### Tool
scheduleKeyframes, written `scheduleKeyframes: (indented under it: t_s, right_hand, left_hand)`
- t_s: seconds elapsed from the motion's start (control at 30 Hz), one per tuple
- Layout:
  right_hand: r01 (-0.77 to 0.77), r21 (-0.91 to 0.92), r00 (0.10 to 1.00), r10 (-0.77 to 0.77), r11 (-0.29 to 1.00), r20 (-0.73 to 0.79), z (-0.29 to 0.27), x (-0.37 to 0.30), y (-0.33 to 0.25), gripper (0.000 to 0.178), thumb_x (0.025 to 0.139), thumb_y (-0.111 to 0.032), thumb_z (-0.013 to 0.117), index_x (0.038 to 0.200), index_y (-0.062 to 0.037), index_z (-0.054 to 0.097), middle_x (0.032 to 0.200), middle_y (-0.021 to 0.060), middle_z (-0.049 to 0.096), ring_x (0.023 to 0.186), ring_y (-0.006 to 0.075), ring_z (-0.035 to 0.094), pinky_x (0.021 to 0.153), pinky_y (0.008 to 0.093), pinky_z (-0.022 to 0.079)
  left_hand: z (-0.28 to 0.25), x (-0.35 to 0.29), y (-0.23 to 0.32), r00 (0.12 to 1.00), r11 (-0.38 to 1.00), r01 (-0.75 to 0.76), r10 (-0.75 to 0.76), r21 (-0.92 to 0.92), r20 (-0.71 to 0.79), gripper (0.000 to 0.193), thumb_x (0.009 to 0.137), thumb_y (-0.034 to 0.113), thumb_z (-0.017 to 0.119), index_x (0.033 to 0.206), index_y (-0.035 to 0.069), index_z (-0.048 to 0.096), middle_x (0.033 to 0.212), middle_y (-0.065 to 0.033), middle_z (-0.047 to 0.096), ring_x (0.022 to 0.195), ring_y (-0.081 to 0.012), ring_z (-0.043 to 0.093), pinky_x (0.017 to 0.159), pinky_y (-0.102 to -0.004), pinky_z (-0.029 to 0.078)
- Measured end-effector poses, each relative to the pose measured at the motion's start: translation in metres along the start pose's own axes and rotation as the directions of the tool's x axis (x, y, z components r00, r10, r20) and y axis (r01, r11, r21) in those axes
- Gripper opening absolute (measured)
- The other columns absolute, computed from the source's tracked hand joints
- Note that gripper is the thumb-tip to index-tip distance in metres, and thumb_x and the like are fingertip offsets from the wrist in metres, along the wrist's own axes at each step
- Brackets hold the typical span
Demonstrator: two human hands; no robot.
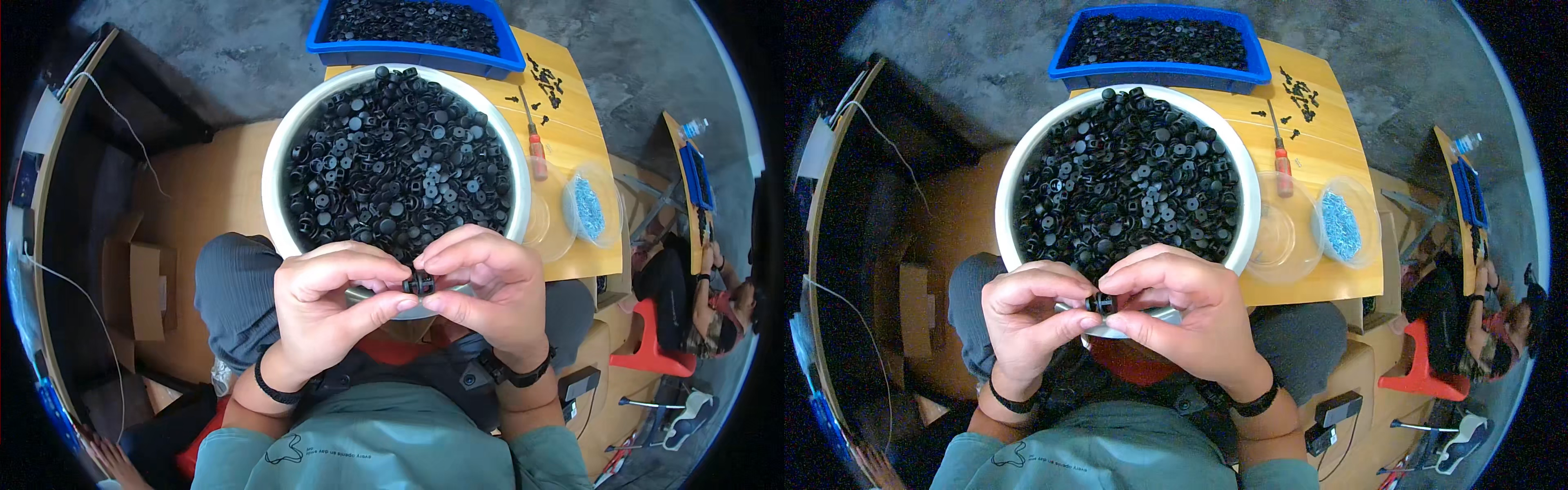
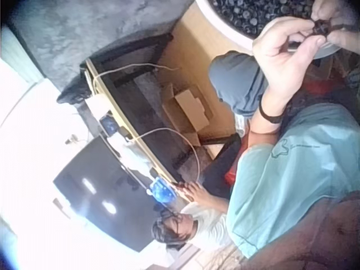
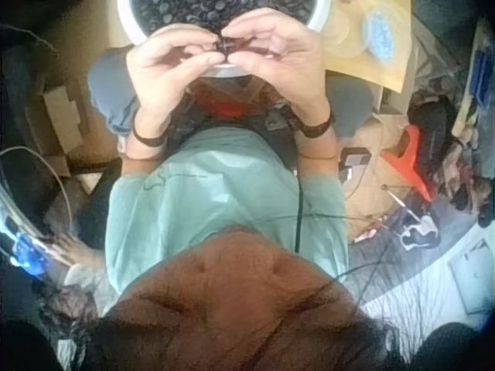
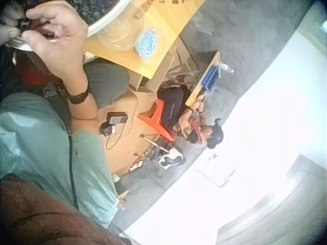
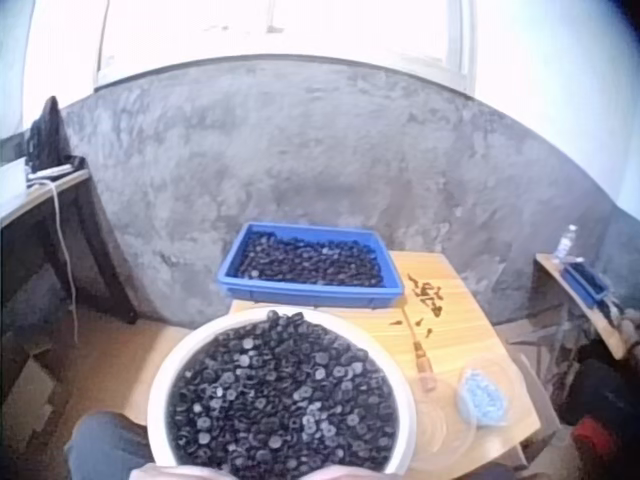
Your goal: Manual assembly of small black plastic components by inserting smaller blue/clear parts into them.
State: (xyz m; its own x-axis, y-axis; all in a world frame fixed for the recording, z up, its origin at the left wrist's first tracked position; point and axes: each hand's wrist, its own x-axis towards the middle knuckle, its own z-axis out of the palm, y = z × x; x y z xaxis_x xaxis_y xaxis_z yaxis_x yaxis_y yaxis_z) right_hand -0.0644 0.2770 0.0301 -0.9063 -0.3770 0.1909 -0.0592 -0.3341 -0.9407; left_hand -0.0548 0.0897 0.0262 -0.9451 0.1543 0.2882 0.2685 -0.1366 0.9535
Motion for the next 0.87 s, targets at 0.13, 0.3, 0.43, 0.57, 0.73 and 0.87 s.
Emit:
scheduleKeyframes:
  t_s: [0.13,0.3,0.43,0.57,0.73,0.87]
  right_hand:
    - [-0.009,0.002,1.0,0.009,1.0,-0.006,-0.0011,0.0005,0.0006,0.026,0.075,0.008,0.067,0.1,0.0041,0.062,0.104,0.0134,0.059,0.093,0.017,0.061,0.079,0.029,0.054]
    - [-0.012,0.003,1.0,0.012,1.0,-0.01,-0.0009,0.0002,0.0002,0.024,0.075,0.007,0.068,0.099,0.0046,0.062,0.105,0.014,0.059,0.093,0.0178,0.061,0.08,0.0294,0.054]
    - [0.001,-0.024,1.0,-0.001,1.0,-0.005,-0.0011,0.0008,0.0008,0.023,0.075,0.006,0.069,0.097,0.0046,0.063,0.103,0.0143,0.061,0.093,0.0179,0.062,0.08,0.0288,0.053]
    - [0.024,-0.064,1.0,-0.024,0.998,0.0,-0.0041,0.0004,0.0037,0.022,0.074,0.005,0.07,0.095,0.0043,0.064,0.102,0.0149,0.062,0.092,0.018,0.062,0.079,0.0283,0.053]
    - [0.037,-0.082,0.999,-0.038,0.996,-0.019,-0.0034,-0.0004,0.0044,0.022,0.074,0.004,0.071,0.095,0.004,0.065,0.102,0.0168,0.063,0.091,0.0191,0.063,0.079,0.0288,0.053]
    - [0.018,-0.042,0.999,-0.02,0.999,-0.037,-0.002,-0.0008,0.0051,0.023,0.075,0.005,0.07,0.097,0.0037,0.065,0.103,0.0175,0.063,0.094,0.0213,0.063,0.08,0.0299,0.054]
  left_hand:
    - [-0.0008,-0.0005,0.0002,1.0,1.0,-0.02,0.02,0.023,-0.012,0.019,0.068,-0.003,0.076,0.086,-0.002,0.068,0.083,-0.013,0.068,0.072,-0.0154,0.064,0.066,-0.0247,0.051]
    - [-0.0018,-0.0008,0.0018,1.0,0.998,-0.021,0.021,0.051,-0.008,0.019,0.068,-0.003,0.076,0.086,-0.002,0.068,0.083,-0.0135,0.068,0.072,-0.016,0.064,0.066,-0.0251,0.051]
    - [-0.0002,-0.0004,0.0011,1.0,0.999,-0.017,0.018,0.045,-0.007,0.019,0.068,-0.003,0.076,0.085,-0.002,0.068,0.083,-0.0136,0.068,0.073,-0.0165,0.065,0.066,-0.0255,0.052]
    - [-0.0008,-0.0003,0.0003,0.999,0.995,-0.053,0.053,0.089,0.003,0.018,0.067,-0.004,0.076,0.084,-0.003,0.068,0.081,-0.014,0.068,0.073,-0.0181,0.066,0.066,-0.0263,0.052]
    - [0.0014,-0.0014,0.0001,0.997,0.993,-0.068,0.069,0.096,-0.014,0.018,0.067,-0.004,0.076,0.083,-0.003,0.069,0.08,-0.0144,0.068,0.073,-0.0199,0.066,0.066,-0.027,0.052]
    - [0.0027,-0.0028,0.0016,0.998,0.992,-0.042,0.047,0.115,-0.039,0.019,0.067,-0.004,0.076,0.084,-0.003,0.069,0.08,-0.0145,0.068,0.074,-0.0207,0.067,0.067,-0.0274,0.052]
